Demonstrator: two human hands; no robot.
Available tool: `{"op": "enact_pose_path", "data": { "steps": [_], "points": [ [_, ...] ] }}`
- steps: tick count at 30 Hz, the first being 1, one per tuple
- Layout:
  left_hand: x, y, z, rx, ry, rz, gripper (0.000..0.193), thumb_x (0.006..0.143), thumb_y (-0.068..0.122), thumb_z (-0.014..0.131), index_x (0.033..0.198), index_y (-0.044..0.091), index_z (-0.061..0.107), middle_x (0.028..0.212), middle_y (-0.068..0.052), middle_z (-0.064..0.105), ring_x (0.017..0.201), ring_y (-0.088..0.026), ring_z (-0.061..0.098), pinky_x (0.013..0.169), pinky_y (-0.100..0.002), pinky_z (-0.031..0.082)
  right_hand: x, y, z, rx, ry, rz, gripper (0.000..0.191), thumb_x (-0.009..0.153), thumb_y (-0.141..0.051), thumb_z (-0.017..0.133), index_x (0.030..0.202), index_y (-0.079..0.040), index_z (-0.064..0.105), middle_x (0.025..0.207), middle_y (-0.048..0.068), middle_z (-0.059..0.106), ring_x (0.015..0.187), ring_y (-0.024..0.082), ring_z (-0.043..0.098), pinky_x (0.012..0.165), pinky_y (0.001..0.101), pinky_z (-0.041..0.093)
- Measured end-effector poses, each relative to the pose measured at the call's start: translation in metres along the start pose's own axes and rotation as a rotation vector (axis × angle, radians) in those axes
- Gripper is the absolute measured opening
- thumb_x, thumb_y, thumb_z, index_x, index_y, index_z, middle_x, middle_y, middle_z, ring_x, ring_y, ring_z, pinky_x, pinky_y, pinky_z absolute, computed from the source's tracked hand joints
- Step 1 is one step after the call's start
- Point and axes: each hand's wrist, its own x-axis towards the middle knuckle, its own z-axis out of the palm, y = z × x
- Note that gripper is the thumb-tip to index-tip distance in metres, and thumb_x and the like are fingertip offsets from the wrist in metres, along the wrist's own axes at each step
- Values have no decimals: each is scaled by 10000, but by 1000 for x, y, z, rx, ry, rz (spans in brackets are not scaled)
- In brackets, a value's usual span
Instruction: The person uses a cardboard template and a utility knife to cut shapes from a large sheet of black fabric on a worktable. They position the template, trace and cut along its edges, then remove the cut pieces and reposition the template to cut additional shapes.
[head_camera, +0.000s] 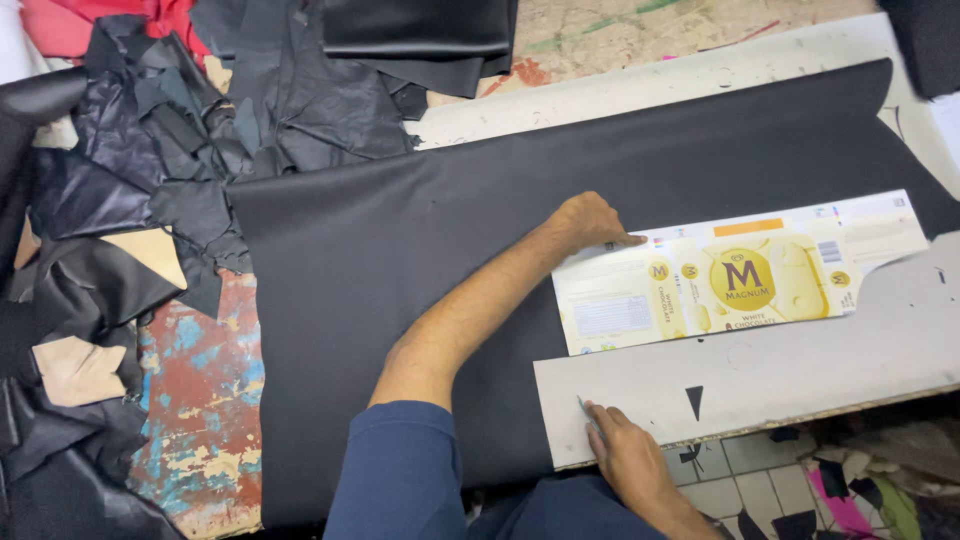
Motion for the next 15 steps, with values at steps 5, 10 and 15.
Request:
{"op": "enact_pose_path", "data": {
  "steps": [5,10,15],
  "points": [
    [-25,17,-9,-26,117,-49,599,1016,83,559,1513,408,487,955,-46,750,822,-235,754,635,-364,598,26,44,-51,154,-210,-197,287,844,-160,760,1114,-71,725,1007,141,751,902,349,739,794,427,583],
    [-89,88,-51,-471,306,-554,1245,446,415,1017,1517,152,439,1412,-302,468,1269,-476,497,1013,-551,473,31,110,-116,-22,52,-73,313,835,-120,716,1143,-163,753,979,70,739,946,299,716,827,393,570],
    [-72,115,-103,-538,84,-792,1362,461,390,1036,1610,239,319,1393,-172,488,1338,-357,451,1155,-632,245,55,190,-139,-176,251,-429,328,773,-159,760,1092,-87,739,1096,104,735,1075,315,665,914,469,511]
  ]
}}
